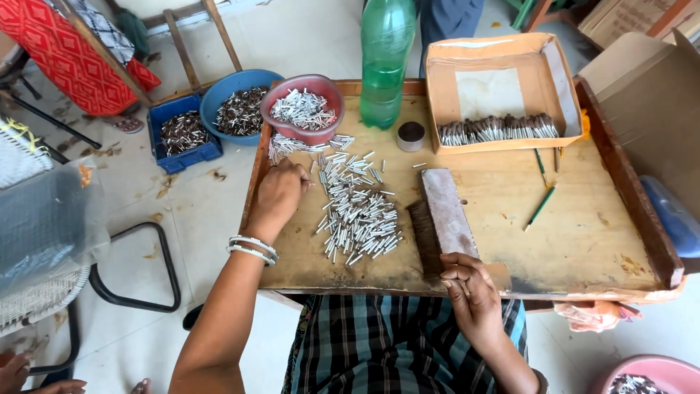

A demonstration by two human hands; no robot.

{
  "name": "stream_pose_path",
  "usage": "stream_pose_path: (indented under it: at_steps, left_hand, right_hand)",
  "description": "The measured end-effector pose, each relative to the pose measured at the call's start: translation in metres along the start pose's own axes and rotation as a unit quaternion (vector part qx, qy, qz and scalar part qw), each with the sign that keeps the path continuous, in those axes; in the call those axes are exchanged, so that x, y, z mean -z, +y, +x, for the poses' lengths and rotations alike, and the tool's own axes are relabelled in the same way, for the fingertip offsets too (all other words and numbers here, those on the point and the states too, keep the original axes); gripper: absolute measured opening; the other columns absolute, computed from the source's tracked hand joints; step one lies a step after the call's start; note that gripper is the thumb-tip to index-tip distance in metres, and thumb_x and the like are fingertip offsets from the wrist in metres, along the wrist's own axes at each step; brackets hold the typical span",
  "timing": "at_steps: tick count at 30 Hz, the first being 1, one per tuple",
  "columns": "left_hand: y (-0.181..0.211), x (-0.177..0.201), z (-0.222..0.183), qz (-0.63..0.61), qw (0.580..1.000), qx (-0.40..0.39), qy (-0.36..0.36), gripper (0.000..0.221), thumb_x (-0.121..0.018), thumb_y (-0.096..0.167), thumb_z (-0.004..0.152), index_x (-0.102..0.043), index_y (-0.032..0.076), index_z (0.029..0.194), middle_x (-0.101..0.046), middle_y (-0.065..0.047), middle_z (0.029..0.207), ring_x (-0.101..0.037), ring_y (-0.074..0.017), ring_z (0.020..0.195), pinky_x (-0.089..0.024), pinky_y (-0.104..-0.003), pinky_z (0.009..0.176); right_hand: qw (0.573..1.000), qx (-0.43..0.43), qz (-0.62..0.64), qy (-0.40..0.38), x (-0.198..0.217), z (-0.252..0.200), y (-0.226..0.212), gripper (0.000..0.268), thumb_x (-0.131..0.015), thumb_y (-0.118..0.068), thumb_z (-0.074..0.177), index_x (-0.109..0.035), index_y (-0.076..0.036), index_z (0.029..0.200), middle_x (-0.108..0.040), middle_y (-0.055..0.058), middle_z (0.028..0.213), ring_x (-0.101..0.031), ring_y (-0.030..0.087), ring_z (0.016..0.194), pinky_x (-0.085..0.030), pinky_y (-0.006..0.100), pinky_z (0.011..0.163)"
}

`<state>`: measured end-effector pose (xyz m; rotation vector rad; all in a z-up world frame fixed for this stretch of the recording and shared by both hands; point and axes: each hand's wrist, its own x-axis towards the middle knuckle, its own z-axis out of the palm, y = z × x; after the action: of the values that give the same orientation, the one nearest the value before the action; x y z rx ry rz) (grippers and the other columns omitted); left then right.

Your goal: The person assembles small metal pins into components and finishes them on a wooden block.

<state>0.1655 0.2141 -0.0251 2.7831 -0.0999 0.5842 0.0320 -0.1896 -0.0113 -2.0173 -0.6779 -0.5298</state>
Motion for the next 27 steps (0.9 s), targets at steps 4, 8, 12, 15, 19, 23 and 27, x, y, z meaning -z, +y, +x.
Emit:
stream_pose_path:
  at_steps: [4,8,12,15,19,23,27]
  left_hand:
    - [0.098,0.040,-0.035,-0.075,0.997,-0.010,0.022,0.009,-0.073,0.017,0.096,-0.071,0.009,0.096,-0.071,-0.011,0.095,-0.068,-0.0256,0.085,-0.055,-0.039,0.078]
    - [0.205,0.059,-0.105,-0.421,0.902,-0.034,-0.088,0.011,-0.066,0.009,0.100,-0.071,0.008,0.110,-0.070,-0.005,0.097,-0.066,-0.0144,0.084,-0.054,-0.027,0.076]
    - [0.243,0.012,-0.146,-0.705,0.701,-0.021,-0.101,0.013,-0.063,0.004,0.107,-0.069,0.004,0.119,-0.064,-0.002,0.114,-0.063,-0.0105,0.102,-0.053,-0.025,0.089]
    - [0.246,-0.021,-0.162,-0.789,0.593,0.070,-0.143,0.015,-0.065,0.004,0.104,-0.067,0.005,0.119,-0.067,0.000,0.111,-0.061,-0.0070,0.097,-0.051,-0.023,0.083]
    - [0.245,-0.024,-0.168,-0.800,0.575,0.068,-0.157,0.017,-0.065,0.004,0.106,-0.067,0.005,0.123,-0.066,0.000,0.110,-0.058,-0.0060,0.096,-0.049,-0.022,0.081]
    - [0.244,-0.019,-0.164,-0.790,0.589,0.074,-0.154,0.018,-0.064,0.004,0.105,-0.067,0.006,0.122,-0.067,0.001,0.111,-0.059,-0.0050,0.095,-0.049,-0.022,0.081]
    - [0.244,0.019,-0.144,-0.646,0.758,-0.044,-0.076,0.017,-0.065,0.001,0.104,-0.066,0.006,0.120,-0.069,-0.002,0.113,-0.067,-0.0080,0.100,-0.055,-0.024,0.085]
  right_hand:
    - [0.999,-0.035,0.030,0.006,0.004,0.004,-0.004,0.014,-0.067,-0.001,0.093,-0.062,-0.004,0.106,-0.068,0.015,0.123,-0.068,0.027,0.111,-0.054,0.036,0.094]
    - [0.985,-0.091,0.147,0.001,0.009,-0.019,-0.017,0.006,-0.062,-0.004,0.101,-0.061,-0.005,0.106,-0.067,0.013,0.126,-0.067,0.024,0.114,-0.053,0.035,0.100]
    - [0.964,-0.093,0.250,0.010,0.007,-0.021,-0.017,0.002,-0.058,-0.007,0.106,-0.060,-0.005,0.108,-0.062,0.012,0.127,-0.063,0.021,0.119,-0.051,0.034,0.105]
    - [0.959,-0.105,0.262,0.020,0.009,-0.029,-0.018,0.002,-0.058,-0.007,0.106,-0.059,-0.006,0.108,-0.061,0.011,0.127,-0.062,0.019,0.117,-0.052,0.034,0.104]
    - [0.968,-0.090,0.234,0.028,0.011,-0.028,-0.018,0.001,-0.058,-0.006,0.106,-0.059,-0.007,0.107,-0.063,0.011,0.125,-0.063,0.018,0.115,-0.052,0.032,0.101]
    - [0.985,-0.052,0.160,0.022,0.018,-0.021,-0.024,0.005,-0.062,-0.004,0.102,-0.060,-0.006,0.107,-0.065,0.012,0.123,-0.066,0.020,0.112,-0.055,0.031,0.095]
    - [0.998,-0.020,0.060,-0.014,0.033,-0.010,-0.037,0.013,-0.070,-0.002,0.094,-0.065,-0.004,0.105,-0.066,0.017,0.127,-0.071,0.024,0.113,-0.059,0.033,0.094]
